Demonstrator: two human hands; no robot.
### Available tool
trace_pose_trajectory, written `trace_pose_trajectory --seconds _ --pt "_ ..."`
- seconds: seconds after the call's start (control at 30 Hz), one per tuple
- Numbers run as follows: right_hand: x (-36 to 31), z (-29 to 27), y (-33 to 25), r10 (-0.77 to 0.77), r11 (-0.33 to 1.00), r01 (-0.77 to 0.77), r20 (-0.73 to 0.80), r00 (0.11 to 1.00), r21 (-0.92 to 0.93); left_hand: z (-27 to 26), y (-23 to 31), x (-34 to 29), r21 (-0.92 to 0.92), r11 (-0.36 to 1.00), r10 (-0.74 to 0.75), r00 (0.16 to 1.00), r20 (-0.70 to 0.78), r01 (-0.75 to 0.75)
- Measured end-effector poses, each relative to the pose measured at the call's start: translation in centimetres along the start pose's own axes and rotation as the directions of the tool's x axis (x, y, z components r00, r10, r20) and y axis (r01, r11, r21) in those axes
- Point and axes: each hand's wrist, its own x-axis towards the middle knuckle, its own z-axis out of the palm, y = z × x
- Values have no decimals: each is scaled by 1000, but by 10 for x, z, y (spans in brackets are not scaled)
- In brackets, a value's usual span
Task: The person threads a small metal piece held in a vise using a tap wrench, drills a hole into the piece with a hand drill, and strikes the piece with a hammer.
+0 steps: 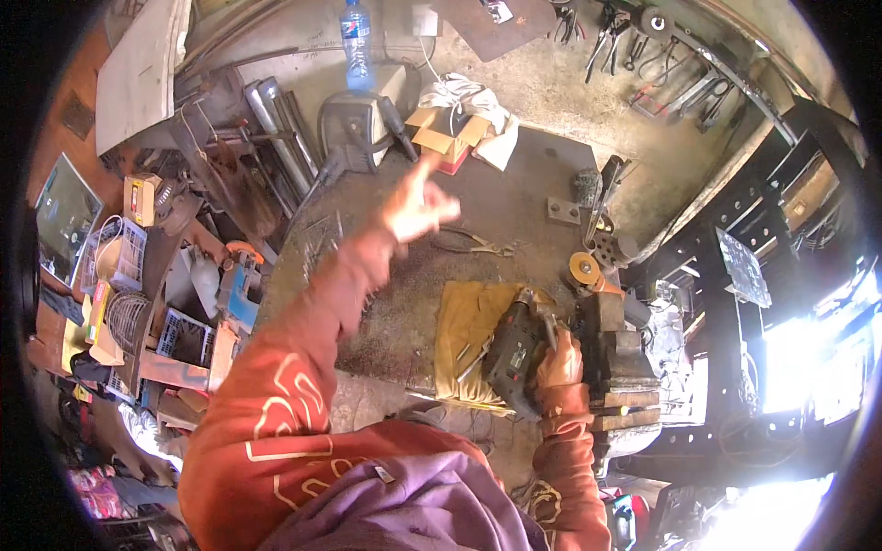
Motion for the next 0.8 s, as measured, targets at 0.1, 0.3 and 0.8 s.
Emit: trace_pose_trajectory --seconds 0.1,0.3,0.8 --pt "6 8 -3 -126 988 131 -67 990 81 -54 15 93 -70 998 -16 996 -86 10" --pt "27 54 -51 -54 892 -4 116 992 452 -113 44 183 247 949 -152 972 -178 194" --pt "-21 46 -68 -371 862 415 -194 908 291 -92 31 256 302 953 28 987 -158 22"
